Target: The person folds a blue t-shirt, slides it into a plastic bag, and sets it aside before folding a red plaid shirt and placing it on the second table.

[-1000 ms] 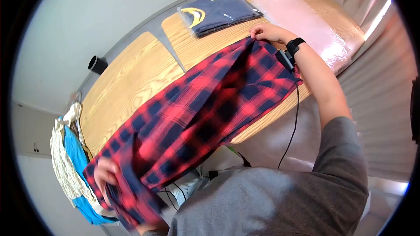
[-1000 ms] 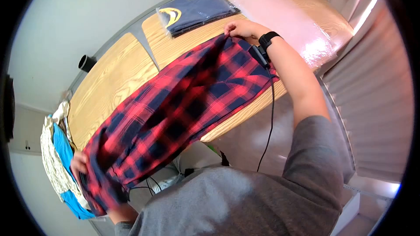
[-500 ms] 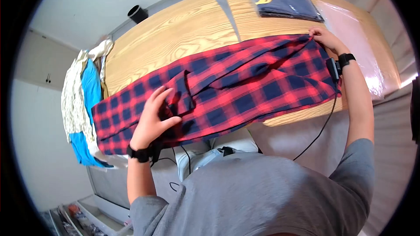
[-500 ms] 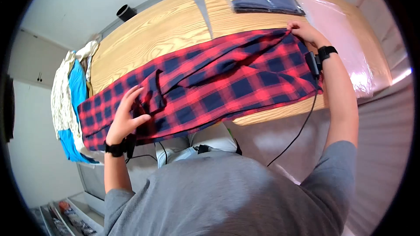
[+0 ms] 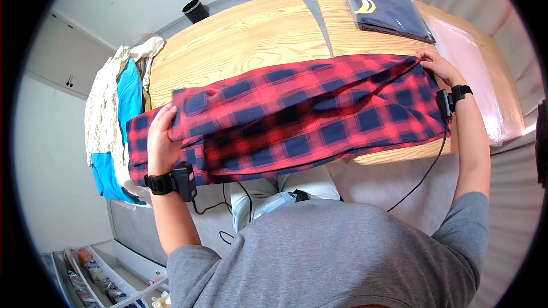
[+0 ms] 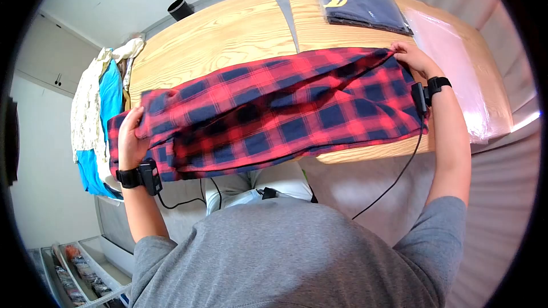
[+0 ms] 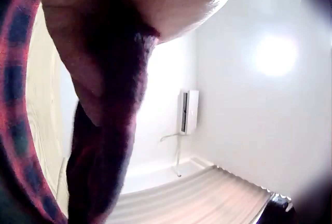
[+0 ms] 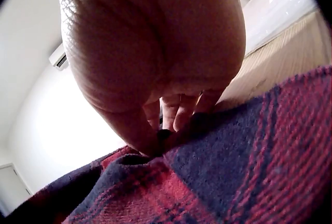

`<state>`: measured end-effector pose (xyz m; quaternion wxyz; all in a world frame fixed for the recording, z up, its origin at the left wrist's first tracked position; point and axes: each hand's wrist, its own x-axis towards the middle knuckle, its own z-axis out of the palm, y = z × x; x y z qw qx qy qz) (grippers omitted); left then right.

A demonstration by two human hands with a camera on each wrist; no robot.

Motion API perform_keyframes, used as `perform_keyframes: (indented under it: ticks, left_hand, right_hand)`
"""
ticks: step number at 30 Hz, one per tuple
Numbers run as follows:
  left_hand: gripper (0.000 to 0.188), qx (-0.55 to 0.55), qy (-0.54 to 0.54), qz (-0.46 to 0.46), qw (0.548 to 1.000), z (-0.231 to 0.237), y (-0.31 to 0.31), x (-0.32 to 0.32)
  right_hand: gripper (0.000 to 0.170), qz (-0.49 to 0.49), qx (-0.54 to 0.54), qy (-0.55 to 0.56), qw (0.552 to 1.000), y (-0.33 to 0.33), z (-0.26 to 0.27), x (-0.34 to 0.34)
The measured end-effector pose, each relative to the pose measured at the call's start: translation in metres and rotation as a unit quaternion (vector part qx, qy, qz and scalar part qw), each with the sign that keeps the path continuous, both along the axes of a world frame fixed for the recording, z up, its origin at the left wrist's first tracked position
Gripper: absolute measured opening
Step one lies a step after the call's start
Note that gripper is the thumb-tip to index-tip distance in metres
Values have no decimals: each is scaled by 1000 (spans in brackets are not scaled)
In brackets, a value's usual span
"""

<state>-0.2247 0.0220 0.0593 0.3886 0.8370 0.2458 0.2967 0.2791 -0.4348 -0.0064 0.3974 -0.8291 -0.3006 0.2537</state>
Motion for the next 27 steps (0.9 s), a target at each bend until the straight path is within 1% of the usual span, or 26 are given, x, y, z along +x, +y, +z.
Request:
perform_keyframes:
  ticks: [1, 3, 4, 5, 6, 7, 9, 10, 12, 13, 14, 16, 17, 19, 20, 22, 23, 24, 25, 27]
  left_hand:
    - [29, -384, -46, 37, 921, -2, 3, 2]
    - [29, -300, 75, 129, 942, -6, -9, 2]
    - [30, -158, 86, 105, 978, -26, 2, -3]
    - [30, -12, 97, 78, 992, -29, -3, 2]
    - [32, 108, 131, 43, 984, -28, -10, -3]
    - [38, 12, 137, -16, 990, -28, -16, -4]
    - [44, 96, 177, -140, 969, -18, -31, 0]
    - [49, 104, 198, -164, 961, -21, -34, 1]
    - [48, 141, 218, -158, 953, -31, -36, 3]
    - [46, 166, 225, -153, 948, -33, -35, 5]
    - [46, 166, 223, -155, 948, -34, -35, 7]
    - [35, 218, 208, -155, 941, -34, -35, 9]
    - [35, 218, 207, -156, 941, -33, -31, 8]
    - [25, 219, 189, -123, 949, -29, -22, 7]
    - [21, 253, 135, -96, 953, -22, -23, 9]
    - [17, 126, 100, -61, 985, 8, -32, 5]
    - [16, 69, 73, -54, 993, 28, -42, 2]
    - [14, 46, 30, -48, 997, 41, -47, -2]
    - [13, 21, -14, -43, 999, 52, -51, -8]
    - [13, -39, -95, -72, 992, 68, -54, -23]
  right_hand:
    - [15, 3, 0, 0, 1000, -1, -1, 1]
    - [15, 4, -11, -13, 1000, -2, -2, 3]
    - [15, 5, -11, -13, 1000, -3, -3, 6]
    - [16, 1, -8, 17, 1000, -3, -4, 8]
    - [16, -2, -5, 47, 999, -3, -6, 9]
    - [16, -1, -6, 47, 999, -4, -8, 11]
    - [16, 9, -13, 16, 1000, -2, -1, 4]
    - [16, 10, -14, 15, 1000, -1, -1, 4]
    - [17, 2, -8, 38, 999, -1, -3, 6]
    - [17, 0, -8, 36, 999, -2, -3, 7]
    - [17, 2, -7, 21, 1000, -1, -2, 5]
    - [17, 2, -6, 6, 1000, -1, 0, 1]
    - [17, 8, -13, 10, 1000, -1, 0, 2]
    - [16, 15, -18, 11, 1000, 0, 1, 4]
    - [14, 6, -13, 22, 1000, -1, -1, 6]
    - [13, -9, -8, 30, 999, -1, -2, 5]
    - [16, -42, 7, 16, 999, 3, 0, -1]
    - [21, -76, 22, 2, 997, 5, 1, -5]
    - [21, -83, 19, -1, 996, 3, -1, -2]
    - [28, -15, -37, -36, 999, 4, -2, 7]
